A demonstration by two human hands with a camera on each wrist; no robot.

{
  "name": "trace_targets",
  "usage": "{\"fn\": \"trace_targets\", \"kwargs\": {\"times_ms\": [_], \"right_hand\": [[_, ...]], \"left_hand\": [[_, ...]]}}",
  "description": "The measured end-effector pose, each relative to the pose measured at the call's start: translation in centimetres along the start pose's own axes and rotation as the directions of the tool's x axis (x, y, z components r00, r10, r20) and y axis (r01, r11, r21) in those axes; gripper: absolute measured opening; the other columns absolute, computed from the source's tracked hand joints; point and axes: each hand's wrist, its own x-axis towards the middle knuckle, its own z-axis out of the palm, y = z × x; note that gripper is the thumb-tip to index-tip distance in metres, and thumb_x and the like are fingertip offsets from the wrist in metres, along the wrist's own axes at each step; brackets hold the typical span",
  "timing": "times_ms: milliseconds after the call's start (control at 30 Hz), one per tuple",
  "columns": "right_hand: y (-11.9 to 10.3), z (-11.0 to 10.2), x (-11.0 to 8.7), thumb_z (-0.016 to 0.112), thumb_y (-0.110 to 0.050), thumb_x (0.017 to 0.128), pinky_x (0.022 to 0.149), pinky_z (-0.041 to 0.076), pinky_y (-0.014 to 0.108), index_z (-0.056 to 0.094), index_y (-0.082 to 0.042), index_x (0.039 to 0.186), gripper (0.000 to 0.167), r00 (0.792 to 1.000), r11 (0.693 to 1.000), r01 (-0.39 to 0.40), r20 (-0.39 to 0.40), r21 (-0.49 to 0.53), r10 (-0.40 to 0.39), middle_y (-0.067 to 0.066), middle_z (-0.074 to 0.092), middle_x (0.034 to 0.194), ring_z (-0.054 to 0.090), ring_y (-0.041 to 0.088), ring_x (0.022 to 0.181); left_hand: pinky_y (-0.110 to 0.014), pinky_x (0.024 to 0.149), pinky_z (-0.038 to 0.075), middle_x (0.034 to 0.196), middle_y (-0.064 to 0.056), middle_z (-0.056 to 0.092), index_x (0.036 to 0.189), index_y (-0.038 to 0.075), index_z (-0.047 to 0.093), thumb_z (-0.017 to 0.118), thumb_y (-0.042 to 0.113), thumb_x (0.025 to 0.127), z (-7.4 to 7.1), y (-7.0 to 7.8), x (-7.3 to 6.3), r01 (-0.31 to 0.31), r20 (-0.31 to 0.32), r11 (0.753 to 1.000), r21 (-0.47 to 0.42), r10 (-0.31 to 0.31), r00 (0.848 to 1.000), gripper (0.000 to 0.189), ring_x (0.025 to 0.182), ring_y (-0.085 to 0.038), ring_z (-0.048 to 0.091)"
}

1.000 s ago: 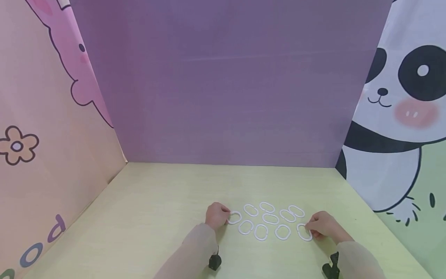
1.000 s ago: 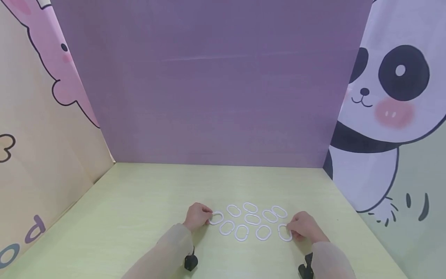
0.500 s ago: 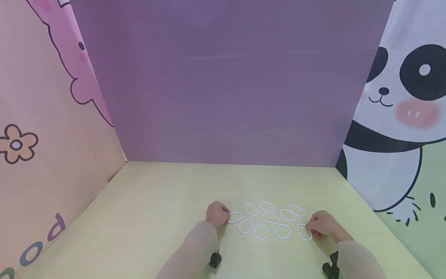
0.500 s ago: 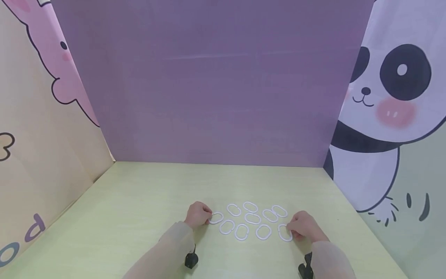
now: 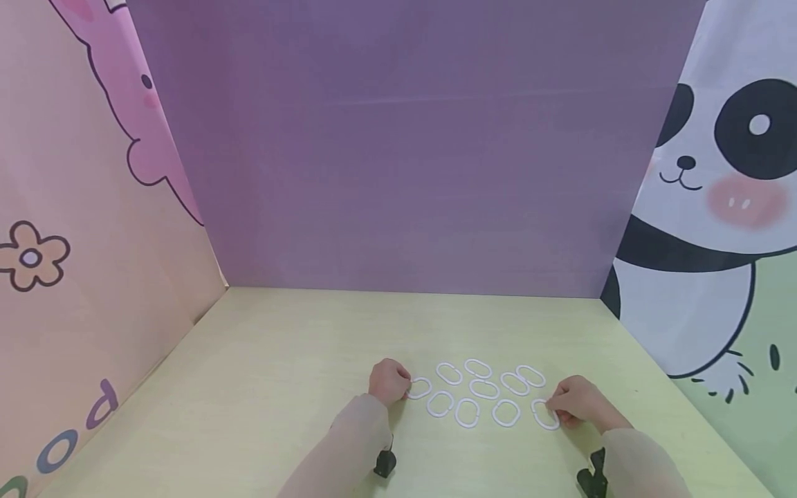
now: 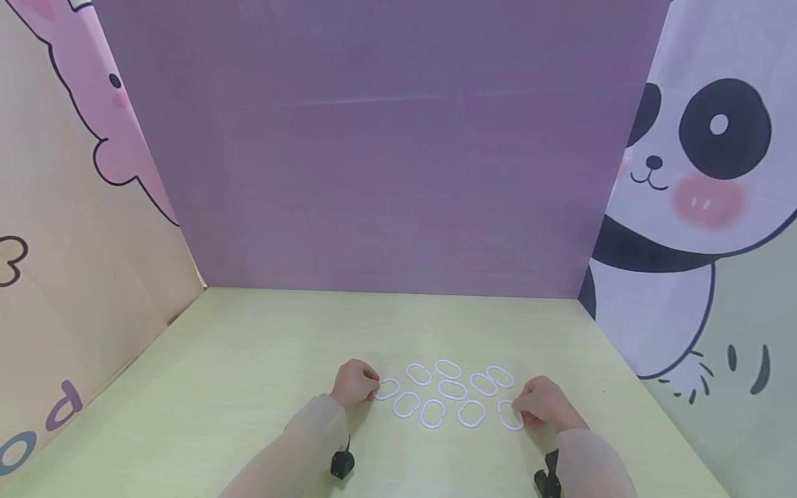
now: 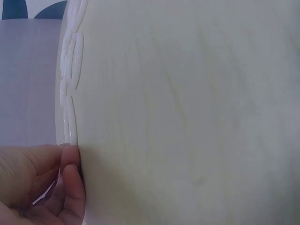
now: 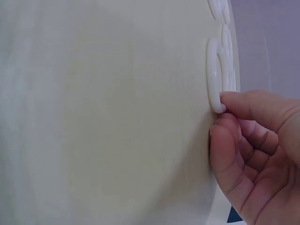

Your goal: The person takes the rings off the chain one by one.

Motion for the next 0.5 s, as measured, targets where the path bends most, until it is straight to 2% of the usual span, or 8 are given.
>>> {"fn": "trace_targets", "kwargs": {"times_ms": [233,367,500], "right_hand": [[-0.1,-0.3,0.2,0.063,-0.003,0.084,0.051,0.048,0.026,0.052,-0.002,0.067,0.02,0.999,1.0,0.015,0.042,0.009,-0.015,0.002,0.051,0.058,0.051,0.013,0.052],[-0.6,-0.9,0.6,0.06,-0.006,0.087,0.052,0.047,0.028,0.053,-0.001,0.069,0.02,0.998,0.999,0.03,0.047,-0.024,-0.029,0.002,0.051,0.059,0.051,0.014,0.054],[-2.1,-1.7,1.2,0.058,-0.012,0.09,0.054,0.05,0.03,0.054,0.002,0.076,0.02,0.996,0.996,0.084,0.028,-0.028,-0.083,0.004,0.052,0.063,0.052,0.015,0.055]], "left_hand": [[-0.02,0.046,0.045,0.054,-0.002,0.058,0.074,-0.002,0.068,0.069,-0.003,0.074,-0.4,-1.0,1.0,0.025,0.033,0.999,-0.037,-0.024,0.999,0.002,0.043,-0.009,0.054],[-0.025,0.054,0.047,0.055,-0.002,0.059,0.076,0.0,0.069,0.068,0.003,0.077,-1.5,-1.2,1.8,0.009,0.036,1.0,0.021,-0.009,0.999,0.003,0.049,-0.011,0.055],[-0.031,0.06,0.049,0.057,-0.004,0.062,0.081,0.0,0.069,0.065,0.006,0.08,-3.1,-0.8,2.5,-0.006,0.047,0.998,0.069,0.003,0.999,0.007,0.051,-0.014,0.058]]}}
